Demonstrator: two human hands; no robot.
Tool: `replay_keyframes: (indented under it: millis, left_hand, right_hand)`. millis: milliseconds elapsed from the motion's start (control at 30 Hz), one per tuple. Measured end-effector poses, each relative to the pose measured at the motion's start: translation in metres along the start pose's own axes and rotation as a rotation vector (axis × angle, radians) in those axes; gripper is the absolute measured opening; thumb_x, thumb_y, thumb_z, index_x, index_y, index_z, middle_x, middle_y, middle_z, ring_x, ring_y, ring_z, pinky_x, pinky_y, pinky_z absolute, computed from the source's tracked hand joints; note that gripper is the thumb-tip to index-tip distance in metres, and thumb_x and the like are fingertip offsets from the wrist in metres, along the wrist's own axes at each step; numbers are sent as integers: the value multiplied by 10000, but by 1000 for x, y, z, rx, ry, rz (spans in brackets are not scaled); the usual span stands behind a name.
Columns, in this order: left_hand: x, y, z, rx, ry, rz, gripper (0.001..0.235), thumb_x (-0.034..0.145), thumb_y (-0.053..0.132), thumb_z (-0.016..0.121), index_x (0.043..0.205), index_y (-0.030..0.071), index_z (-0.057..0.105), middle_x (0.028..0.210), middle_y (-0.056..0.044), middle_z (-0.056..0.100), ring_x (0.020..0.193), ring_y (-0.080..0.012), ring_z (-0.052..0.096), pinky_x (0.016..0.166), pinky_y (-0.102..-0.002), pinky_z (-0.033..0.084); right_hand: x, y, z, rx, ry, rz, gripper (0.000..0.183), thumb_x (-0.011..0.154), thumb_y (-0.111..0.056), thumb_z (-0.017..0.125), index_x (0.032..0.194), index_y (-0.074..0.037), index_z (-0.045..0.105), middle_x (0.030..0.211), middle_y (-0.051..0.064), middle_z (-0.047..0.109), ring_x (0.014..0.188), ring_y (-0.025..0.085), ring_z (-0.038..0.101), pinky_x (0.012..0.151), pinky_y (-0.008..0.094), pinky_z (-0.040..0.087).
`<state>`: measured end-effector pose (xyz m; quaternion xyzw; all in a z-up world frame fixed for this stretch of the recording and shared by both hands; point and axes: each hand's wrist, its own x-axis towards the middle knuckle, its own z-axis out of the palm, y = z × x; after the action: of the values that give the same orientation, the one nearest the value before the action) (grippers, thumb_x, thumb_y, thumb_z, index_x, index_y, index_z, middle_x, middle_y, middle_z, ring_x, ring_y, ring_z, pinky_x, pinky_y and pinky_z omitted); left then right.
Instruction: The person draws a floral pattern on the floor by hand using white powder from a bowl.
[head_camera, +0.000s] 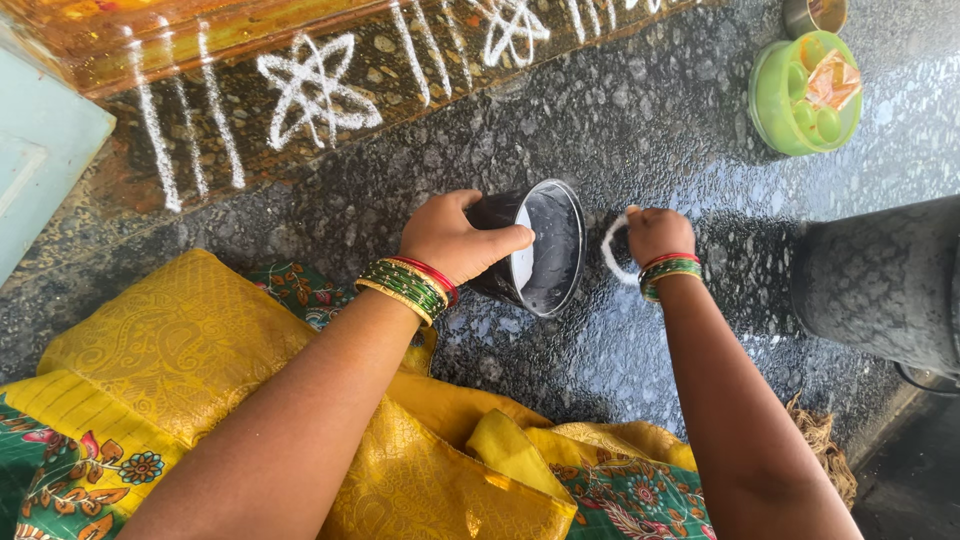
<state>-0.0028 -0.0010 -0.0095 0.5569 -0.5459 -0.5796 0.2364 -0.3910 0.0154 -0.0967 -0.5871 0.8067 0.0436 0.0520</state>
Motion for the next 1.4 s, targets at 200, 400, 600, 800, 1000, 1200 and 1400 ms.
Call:
replay_keyframes:
  millis: [200, 400, 600, 800, 1000, 1200, 1400]
  left_hand:
    - [2, -3, 2, 16, 18, 17, 648, 575, 545, 821, 1004, 62, 765, 927, -128, 783, 870, -249, 767, 821, -355, 577]
    - [2, -2, 1, 9, -22, -23, 613, 567, 541, 798, 976, 85, 792, 926, -113, 799, 868, -240, 775, 824, -350, 582]
    - [0, -6, 5, -18, -120, 23, 635, 561, 567, 784, 984, 95, 797, 923, -106, 809, 831, -224, 790, 789, -336, 598]
    - [3, -5, 4, 84, -180, 48, 651, 563, 578, 801, 993, 89, 785, 919, -107, 788, 826, -227, 776, 789, -334, 595]
    - [1, 0, 4, 64, -213, 3, 605, 563, 578, 775, 941, 107, 814, 884, -89, 800, 797, -222, 781, 762, -344, 600]
    - [1, 0, 0, 31, -109, -99, 581, 557, 560, 798, 938, 121, 798, 881, -87, 800, 784, -225, 782, 759, -353, 607]
    - [1, 1, -1, -19, -22, -84, 576, 565, 554, 807, 928, 108, 786, 890, -95, 796, 814, -236, 777, 783, -369, 598]
  right_hand:
    - [-31, -39, -28, -21, -131, -20, 524, 1033, -460, 555, 773, -46, 743, 749, 216, 690, 718, 409, 672, 725, 501, 539]
    - [-83, -100, -80, 438, 125, -112, 228, 989, -262, 607, 984, -95, 761, 808, 141, 735, 709, 293, 732, 675, 392, 565]
    - [-113, -177, -100, 378, 64, -619, 220, 877, -101, 641, 1071, -38, 721, 1075, 217, 719, 1000, 402, 680, 851, 462, 557]
    - [-115, -193, -82, 318, -18, -522, 325, 846, -102, 625, 1150, -63, 735, 1099, 231, 693, 981, 430, 659, 864, 477, 531]
    - [-116, -180, -81, 470, 85, -658, 338, 807, -1, 602, 1118, -26, 731, 1123, 235, 716, 1015, 427, 680, 889, 454, 551]
    - [-86, -123, -73, 853, -42, -307, 60, 921, -61, 717, 972, -50, 748, 862, 34, 741, 770, 176, 671, 698, 295, 546]
    - [-22, -15, -43, 1016, -59, 257, 47, 913, -87, 713, 908, -51, 742, 732, 17, 656, 615, 87, 557, 573, 237, 448]
